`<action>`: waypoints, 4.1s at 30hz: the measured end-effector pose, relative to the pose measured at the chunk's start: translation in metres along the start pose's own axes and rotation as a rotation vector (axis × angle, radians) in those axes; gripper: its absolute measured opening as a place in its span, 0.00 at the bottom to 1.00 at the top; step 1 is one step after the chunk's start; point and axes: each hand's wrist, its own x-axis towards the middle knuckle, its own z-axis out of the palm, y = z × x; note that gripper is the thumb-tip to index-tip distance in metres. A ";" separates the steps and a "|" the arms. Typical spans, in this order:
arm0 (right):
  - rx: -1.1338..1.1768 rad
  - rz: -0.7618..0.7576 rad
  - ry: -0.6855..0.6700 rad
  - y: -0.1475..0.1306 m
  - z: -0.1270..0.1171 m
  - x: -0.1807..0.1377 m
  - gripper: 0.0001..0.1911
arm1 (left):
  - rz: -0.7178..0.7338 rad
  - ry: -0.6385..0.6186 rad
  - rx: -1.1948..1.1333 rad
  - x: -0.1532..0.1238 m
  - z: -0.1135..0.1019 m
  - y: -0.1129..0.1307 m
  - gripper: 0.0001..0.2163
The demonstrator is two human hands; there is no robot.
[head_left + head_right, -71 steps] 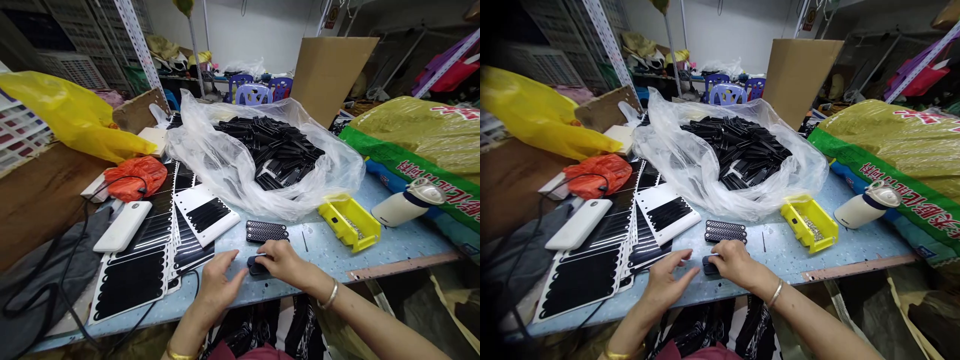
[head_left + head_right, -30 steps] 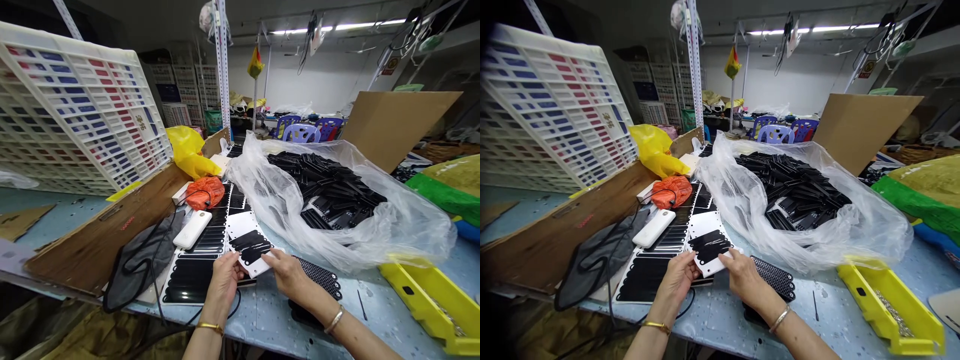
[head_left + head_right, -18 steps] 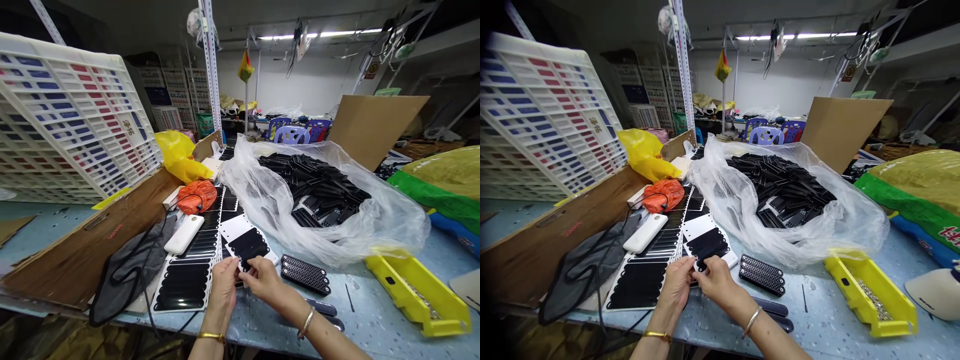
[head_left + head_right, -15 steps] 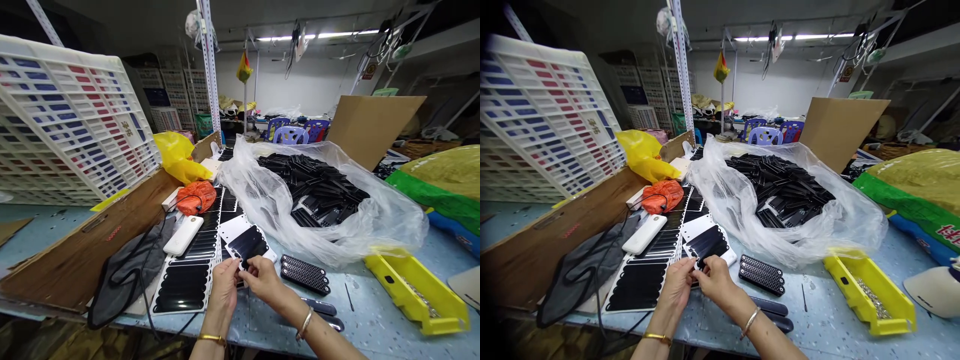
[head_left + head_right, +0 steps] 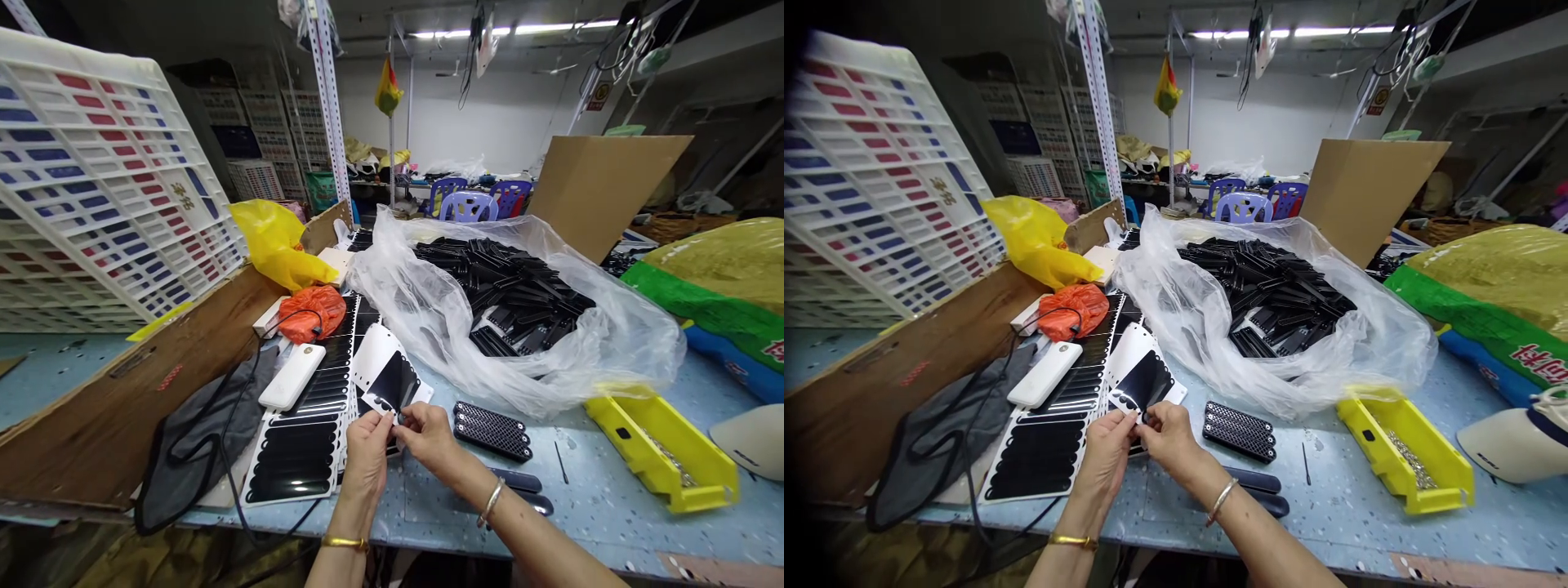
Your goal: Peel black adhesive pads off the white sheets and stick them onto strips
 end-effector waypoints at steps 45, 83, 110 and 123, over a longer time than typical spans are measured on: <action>0.255 0.014 0.280 0.023 -0.163 -0.035 0.15 | 0.348 0.328 0.713 0.008 -0.017 0.021 0.13; -0.618 -0.460 0.089 0.047 -0.174 -0.085 0.11 | -0.251 -0.478 0.309 -0.016 0.073 -0.023 0.20; -0.364 -0.022 0.172 0.094 -0.182 -0.065 0.10 | 0.291 -0.477 1.094 0.020 0.074 -0.054 0.05; -0.590 -0.405 0.094 0.089 -0.179 -0.068 0.10 | -0.066 -0.462 0.820 0.010 0.063 -0.065 0.13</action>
